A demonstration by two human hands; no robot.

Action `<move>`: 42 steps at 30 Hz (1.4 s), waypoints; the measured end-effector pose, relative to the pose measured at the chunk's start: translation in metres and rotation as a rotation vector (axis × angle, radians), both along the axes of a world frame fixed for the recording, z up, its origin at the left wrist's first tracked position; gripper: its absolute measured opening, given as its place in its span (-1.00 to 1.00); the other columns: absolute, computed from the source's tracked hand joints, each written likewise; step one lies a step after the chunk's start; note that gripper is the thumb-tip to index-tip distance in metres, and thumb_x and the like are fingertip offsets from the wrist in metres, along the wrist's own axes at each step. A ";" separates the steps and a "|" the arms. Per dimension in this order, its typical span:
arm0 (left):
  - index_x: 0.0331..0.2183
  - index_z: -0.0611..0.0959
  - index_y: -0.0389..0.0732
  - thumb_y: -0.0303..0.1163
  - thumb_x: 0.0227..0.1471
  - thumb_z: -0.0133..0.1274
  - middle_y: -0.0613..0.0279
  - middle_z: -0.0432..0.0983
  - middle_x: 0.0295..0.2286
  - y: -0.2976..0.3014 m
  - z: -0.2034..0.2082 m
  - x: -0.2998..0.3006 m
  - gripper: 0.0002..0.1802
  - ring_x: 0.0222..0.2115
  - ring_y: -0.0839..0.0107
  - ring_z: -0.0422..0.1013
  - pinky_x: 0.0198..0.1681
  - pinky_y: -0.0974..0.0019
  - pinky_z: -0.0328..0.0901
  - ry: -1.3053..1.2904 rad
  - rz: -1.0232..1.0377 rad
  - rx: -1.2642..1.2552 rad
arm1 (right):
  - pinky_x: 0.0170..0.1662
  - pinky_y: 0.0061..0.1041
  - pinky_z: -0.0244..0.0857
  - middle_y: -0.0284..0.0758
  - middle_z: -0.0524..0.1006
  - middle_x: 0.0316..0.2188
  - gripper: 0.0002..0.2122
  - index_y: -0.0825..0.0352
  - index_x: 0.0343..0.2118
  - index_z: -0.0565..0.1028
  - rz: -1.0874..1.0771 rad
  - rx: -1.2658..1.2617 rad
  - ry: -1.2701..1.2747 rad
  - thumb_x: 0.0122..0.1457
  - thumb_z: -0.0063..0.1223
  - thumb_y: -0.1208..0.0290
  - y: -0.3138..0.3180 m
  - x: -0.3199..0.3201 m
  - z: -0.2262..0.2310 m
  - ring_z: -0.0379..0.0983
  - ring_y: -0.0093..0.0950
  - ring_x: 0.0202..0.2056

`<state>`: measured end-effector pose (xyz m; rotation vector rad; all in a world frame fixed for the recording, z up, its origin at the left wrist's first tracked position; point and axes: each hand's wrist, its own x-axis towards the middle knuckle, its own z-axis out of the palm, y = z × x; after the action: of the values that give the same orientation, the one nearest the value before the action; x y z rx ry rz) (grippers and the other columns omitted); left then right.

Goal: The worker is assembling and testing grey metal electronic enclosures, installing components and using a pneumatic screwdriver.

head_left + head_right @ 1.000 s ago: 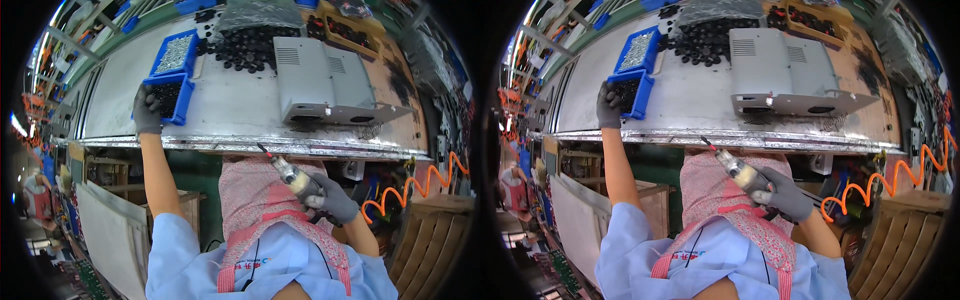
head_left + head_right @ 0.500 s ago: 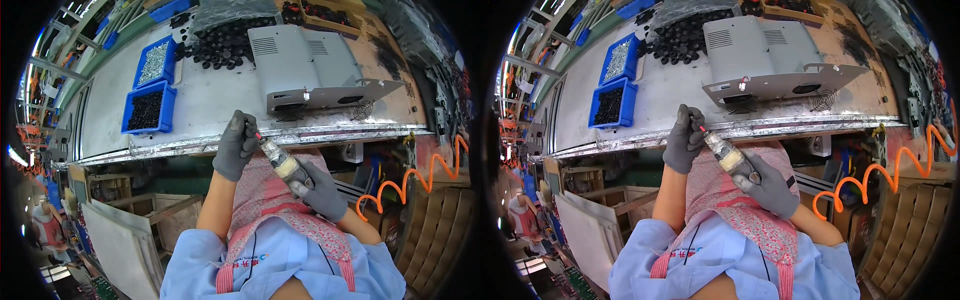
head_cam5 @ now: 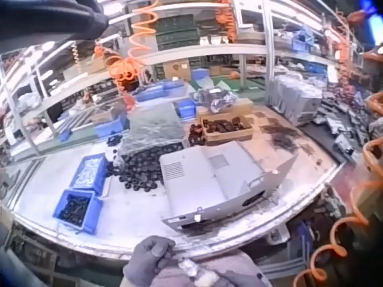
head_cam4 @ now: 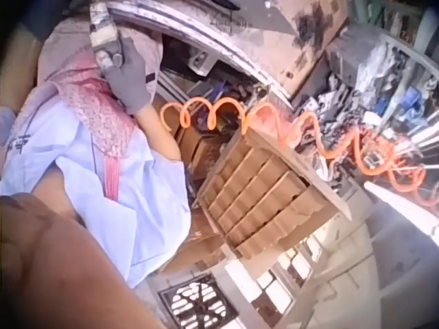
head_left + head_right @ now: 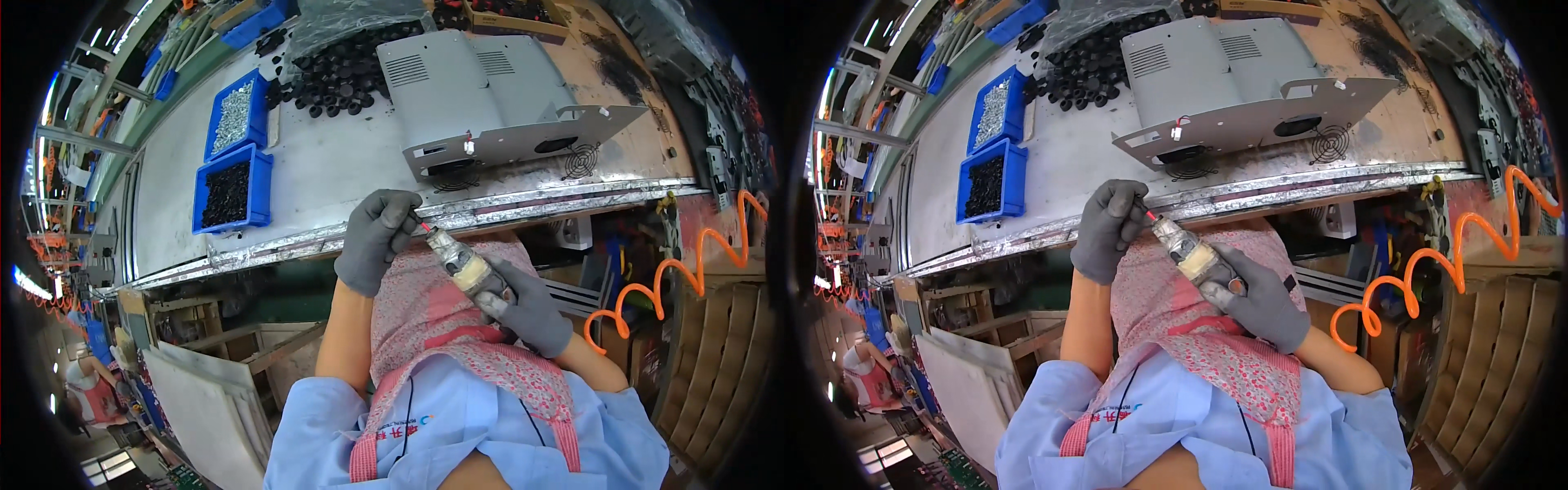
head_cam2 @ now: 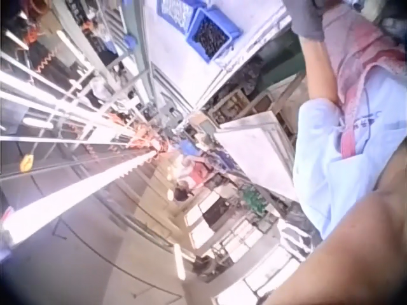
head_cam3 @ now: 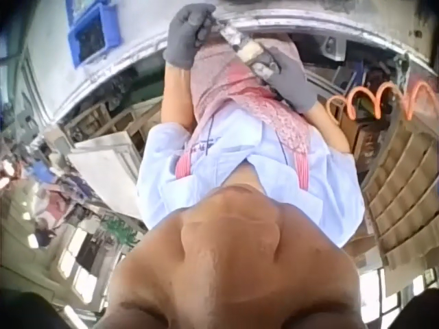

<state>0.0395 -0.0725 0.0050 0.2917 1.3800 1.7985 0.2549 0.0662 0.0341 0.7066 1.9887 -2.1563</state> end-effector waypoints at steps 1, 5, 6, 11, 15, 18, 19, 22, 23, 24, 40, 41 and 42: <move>-0.27 0.53 -0.28 -0.02 -0.06 0.22 0.29 0.42 -0.58 0.002 0.001 0.000 -0.48 -0.78 0.63 0.13 -0.77 0.58 -0.02 0.001 -0.014 -0.027 | -0.04 -0.54 0.28 -0.22 0.48 -0.15 -0.40 0.43 0.17 0.21 -0.007 0.030 0.018 0.10 0.12 0.31 0.001 0.001 0.001 0.41 -0.54 -0.14; -0.22 0.56 -0.30 -0.03 -0.08 0.24 0.31 0.43 -0.58 0.007 -0.011 0.000 -0.45 -0.69 0.62 0.18 -0.71 0.57 0.04 0.021 -0.064 0.046 | -0.11 -0.57 0.29 -0.25 0.48 -0.18 -0.41 0.41 0.17 0.22 -0.078 0.140 0.085 0.09 0.13 0.32 0.005 0.009 -0.003 0.40 -0.57 -0.20; -0.21 0.57 -0.30 -0.06 -0.07 0.25 0.30 0.44 -0.57 0.005 -0.011 -0.003 -0.48 -0.66 0.62 0.21 -0.67 0.56 0.09 0.036 -0.043 0.025 | -0.12 -0.58 0.29 -0.25 0.48 -0.19 -0.41 0.40 0.17 0.22 -0.110 0.164 0.102 0.09 0.13 0.32 0.007 0.013 -0.005 0.40 -0.58 -0.22; -0.26 0.64 -0.30 -0.09 0.02 0.15 0.26 0.50 -0.47 0.021 -0.010 0.006 -0.57 -0.50 0.50 0.37 -0.38 0.45 0.28 0.552 0.172 -0.358 | -0.11 -0.56 0.29 -0.23 0.48 -0.17 -0.42 0.40 0.16 0.23 -0.278 0.221 0.049 0.08 0.11 0.34 0.016 0.026 -0.011 0.40 -0.57 -0.21; -0.30 0.67 -0.30 -0.16 -0.06 0.21 0.23 0.55 -0.44 0.028 -0.013 0.007 -0.61 -0.46 0.52 0.38 -0.35 0.42 0.29 0.751 0.148 -0.503 | -0.08 -0.54 0.29 -0.20 0.49 -0.16 -0.44 0.40 0.15 0.24 -0.358 0.183 -0.005 0.07 0.09 0.37 0.017 0.026 -0.015 0.41 -0.54 -0.18; -0.31 0.67 -0.31 -0.19 -0.09 0.24 0.22 0.55 -0.45 0.035 -0.012 0.008 -0.62 -0.48 0.55 0.36 -0.38 0.41 0.28 0.792 0.117 -0.535 | -0.07 -0.52 0.29 -0.19 0.50 -0.17 -0.45 0.40 0.15 0.25 -0.374 0.180 0.006 0.07 0.07 0.37 0.019 0.025 -0.018 0.42 -0.53 -0.17; -0.31 0.67 -0.31 -0.19 -0.10 0.25 0.21 0.55 -0.45 0.038 -0.012 0.008 -0.61 -0.48 0.54 0.36 -0.38 0.40 0.28 0.801 0.106 -0.539 | -0.07 -0.52 0.29 -0.19 0.50 -0.17 -0.45 0.39 0.15 0.25 -0.373 0.231 0.010 0.07 0.07 0.37 0.019 0.024 -0.020 0.42 -0.53 -0.16; -0.33 0.69 -0.23 -0.12 -0.12 0.21 0.12 0.52 -0.46 0.046 -0.013 0.009 -0.62 -0.44 0.30 0.45 -0.33 0.31 0.32 0.842 0.056 -0.622 | -0.06 -0.52 0.29 -0.20 0.51 -0.17 -0.47 0.38 0.14 0.26 -0.363 0.303 0.009 0.08 0.06 0.37 0.021 0.020 -0.024 0.43 -0.53 -0.16; -0.33 0.69 -0.22 -0.13 -0.12 0.21 0.12 0.52 -0.46 0.048 -0.012 0.011 -0.63 -0.45 0.30 0.45 -0.33 0.31 0.32 0.790 0.064 -0.593 | -0.06 -0.52 0.29 -0.20 0.51 -0.17 -0.47 0.37 0.14 0.27 -0.362 0.271 -0.002 0.08 0.06 0.37 0.021 0.020 -0.025 0.43 -0.53 -0.16; -0.33 0.69 -0.21 -0.15 -0.12 0.21 0.12 0.52 -0.46 0.051 -0.012 0.014 -0.65 -0.45 0.29 0.45 -0.34 0.31 0.32 0.738 0.073 -0.561 | -0.06 -0.52 0.29 -0.21 0.51 -0.17 -0.48 0.37 0.13 0.27 -0.362 0.243 -0.013 0.08 0.06 0.38 0.023 0.021 -0.026 0.43 -0.52 -0.16; -0.37 0.68 -0.24 -0.29 0.00 0.17 0.28 0.51 -0.51 0.031 -0.013 0.009 -0.79 -0.54 0.51 0.38 -0.46 0.36 0.25 0.843 0.288 -0.178 | -0.07 -0.59 0.26 -0.31 0.48 -0.16 -0.48 0.35 0.14 0.27 -0.408 0.237 0.103 0.08 0.07 0.45 0.008 0.015 -0.018 0.37 -0.62 -0.19; -0.35 0.67 -0.25 -0.26 0.02 0.15 0.28 0.53 -0.47 0.030 -0.011 0.002 -0.76 -0.51 0.51 0.39 -0.42 0.36 0.26 0.744 0.294 -0.200 | -0.07 -0.59 0.26 -0.31 0.48 -0.15 -0.48 0.35 0.14 0.27 -0.413 0.217 0.088 0.08 0.07 0.45 0.009 0.014 -0.017 0.37 -0.62 -0.18; -0.34 0.67 -0.26 -0.23 0.04 0.14 0.27 0.54 -0.44 0.029 -0.007 -0.007 -0.73 -0.48 0.52 0.40 -0.38 0.37 0.28 0.644 0.307 -0.225 | -0.07 -0.59 0.26 -0.31 0.48 -0.15 -0.48 0.35 0.15 0.27 -0.409 0.196 0.074 0.08 0.07 0.45 0.009 0.014 -0.017 0.37 -0.62 -0.18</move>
<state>0.0321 -0.0440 -0.0019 0.5998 2.1575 1.8469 0.2691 0.0752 0.0174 1.1707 2.2828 -2.2376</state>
